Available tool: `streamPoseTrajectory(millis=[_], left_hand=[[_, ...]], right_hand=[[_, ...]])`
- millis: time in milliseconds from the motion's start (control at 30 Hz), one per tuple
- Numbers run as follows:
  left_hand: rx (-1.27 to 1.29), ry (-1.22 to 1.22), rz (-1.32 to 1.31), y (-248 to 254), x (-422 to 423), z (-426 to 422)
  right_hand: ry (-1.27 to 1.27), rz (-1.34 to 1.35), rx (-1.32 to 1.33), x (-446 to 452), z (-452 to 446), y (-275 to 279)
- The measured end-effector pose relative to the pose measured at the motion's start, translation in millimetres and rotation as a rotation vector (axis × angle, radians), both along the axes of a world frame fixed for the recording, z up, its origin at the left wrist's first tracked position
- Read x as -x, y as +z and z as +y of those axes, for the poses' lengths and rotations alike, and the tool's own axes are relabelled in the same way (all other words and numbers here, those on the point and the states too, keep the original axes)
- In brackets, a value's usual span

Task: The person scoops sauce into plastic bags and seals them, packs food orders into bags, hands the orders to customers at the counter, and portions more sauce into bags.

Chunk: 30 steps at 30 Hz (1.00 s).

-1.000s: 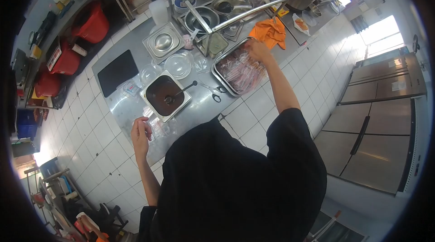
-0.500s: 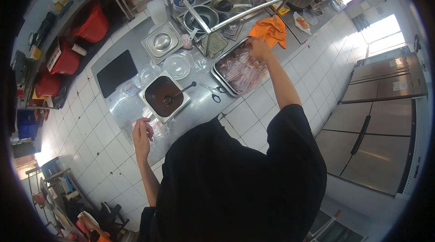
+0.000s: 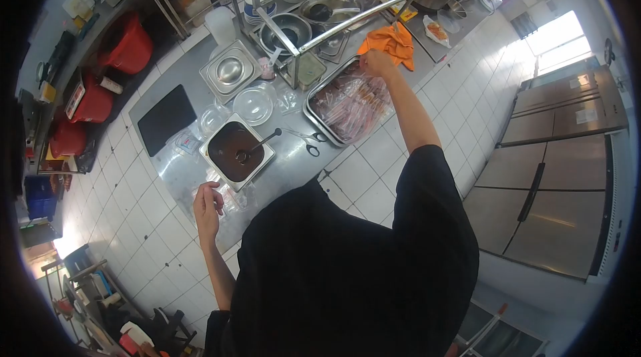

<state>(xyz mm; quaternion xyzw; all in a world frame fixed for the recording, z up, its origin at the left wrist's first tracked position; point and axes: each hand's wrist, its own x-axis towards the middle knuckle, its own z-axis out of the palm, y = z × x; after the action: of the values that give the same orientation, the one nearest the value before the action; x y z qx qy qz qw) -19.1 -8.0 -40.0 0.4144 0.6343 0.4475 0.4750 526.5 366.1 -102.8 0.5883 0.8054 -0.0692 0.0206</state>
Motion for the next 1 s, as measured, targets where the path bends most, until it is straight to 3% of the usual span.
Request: streamPoseTrajectory(millis=[67, 167, 267, 367, 567, 767, 867, 1000], left_hand=[[0.006, 0.005, 0.005, -1, 1, 0], [0.014, 0.01, 0.013, -3, 3, -3], [0.01, 0.033, 0.009, -5, 5, -7], [0.027, 0.044, -0.011, -11, 5, -8], [0.037, 0.033, -0.021, -9, 3, -6], [0.035, 0.022, 0.0, -6, 7, -3], [0.029, 0.012, -0.005, -8, 7, -2], [0.031, 0.012, 0.0, -8, 5, -3]], right_hand=[[-0.038, 0.138, -0.037, 2, 4, 0], [-0.266, 0.14, -0.282, 12, 4, 0], [-0.53, -0.124, 0.23, 16, -3, 25], [-0.638, 0.108, 0.673, 12, -5, 20], [-0.784, 0.443, 0.52, 0, -15, 18], [-0.685, 0.255, 0.199, -7, -13, 41], [-0.754, 0.599, 0.133, -3, -15, 32], [-0.772, 0.777, 0.22, -14, -8, -3]])
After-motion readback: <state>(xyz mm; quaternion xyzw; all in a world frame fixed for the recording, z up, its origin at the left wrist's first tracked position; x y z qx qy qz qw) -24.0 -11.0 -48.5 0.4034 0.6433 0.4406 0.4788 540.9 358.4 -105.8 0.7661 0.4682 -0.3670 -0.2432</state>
